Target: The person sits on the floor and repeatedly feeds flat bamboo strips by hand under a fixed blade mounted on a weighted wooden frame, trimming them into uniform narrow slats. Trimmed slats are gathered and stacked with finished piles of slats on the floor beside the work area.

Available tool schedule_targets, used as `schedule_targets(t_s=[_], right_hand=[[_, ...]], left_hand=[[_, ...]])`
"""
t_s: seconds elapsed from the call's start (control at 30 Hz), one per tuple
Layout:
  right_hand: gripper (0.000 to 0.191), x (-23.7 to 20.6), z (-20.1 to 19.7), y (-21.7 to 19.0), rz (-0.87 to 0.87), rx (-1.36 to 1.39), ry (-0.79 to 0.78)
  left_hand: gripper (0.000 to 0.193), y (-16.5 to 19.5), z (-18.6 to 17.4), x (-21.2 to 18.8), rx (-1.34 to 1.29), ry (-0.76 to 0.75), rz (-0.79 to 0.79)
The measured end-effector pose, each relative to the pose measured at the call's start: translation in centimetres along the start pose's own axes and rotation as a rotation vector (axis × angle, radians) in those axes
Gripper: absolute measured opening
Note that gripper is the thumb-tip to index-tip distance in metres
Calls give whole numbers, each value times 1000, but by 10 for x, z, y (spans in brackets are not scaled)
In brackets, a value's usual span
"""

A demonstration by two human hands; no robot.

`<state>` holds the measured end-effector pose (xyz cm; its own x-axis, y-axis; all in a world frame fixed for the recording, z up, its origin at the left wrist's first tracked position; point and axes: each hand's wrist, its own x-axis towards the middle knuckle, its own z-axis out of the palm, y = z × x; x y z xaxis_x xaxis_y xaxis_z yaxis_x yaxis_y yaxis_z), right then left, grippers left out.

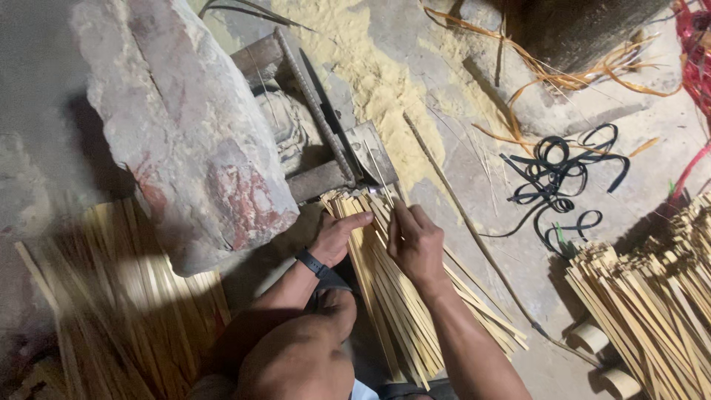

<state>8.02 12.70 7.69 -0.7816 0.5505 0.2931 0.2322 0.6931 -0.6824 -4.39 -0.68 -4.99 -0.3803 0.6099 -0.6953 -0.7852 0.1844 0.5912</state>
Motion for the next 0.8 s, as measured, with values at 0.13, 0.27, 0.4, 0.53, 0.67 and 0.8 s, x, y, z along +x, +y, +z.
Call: schedule_targets(t_s=[0.13,0.27,0.4,0.53,0.67,0.8], right_hand=[[25,-8,-14,-8,34,-5,-76],[29,-3,4,-6,52,-74,-104],[32,17,27,-2,50,-94,-114],[33,4,5,-2,-32,-120,-93],[30,-35,-24,-1,-139,-217,-32],[19,-40,-11,10,256,-48,-298]], left_hand=[[62,3,-4,-2,-12,7,-6],[62,-1,-3,2,-19,-6,-17],[57,-5,3,6,-201,-66,-1],[45,-1,7,3,-134,-87,28],[37,8,11,-4,-140,-199,-6],[33,6,10,-6,-155,-208,151]])
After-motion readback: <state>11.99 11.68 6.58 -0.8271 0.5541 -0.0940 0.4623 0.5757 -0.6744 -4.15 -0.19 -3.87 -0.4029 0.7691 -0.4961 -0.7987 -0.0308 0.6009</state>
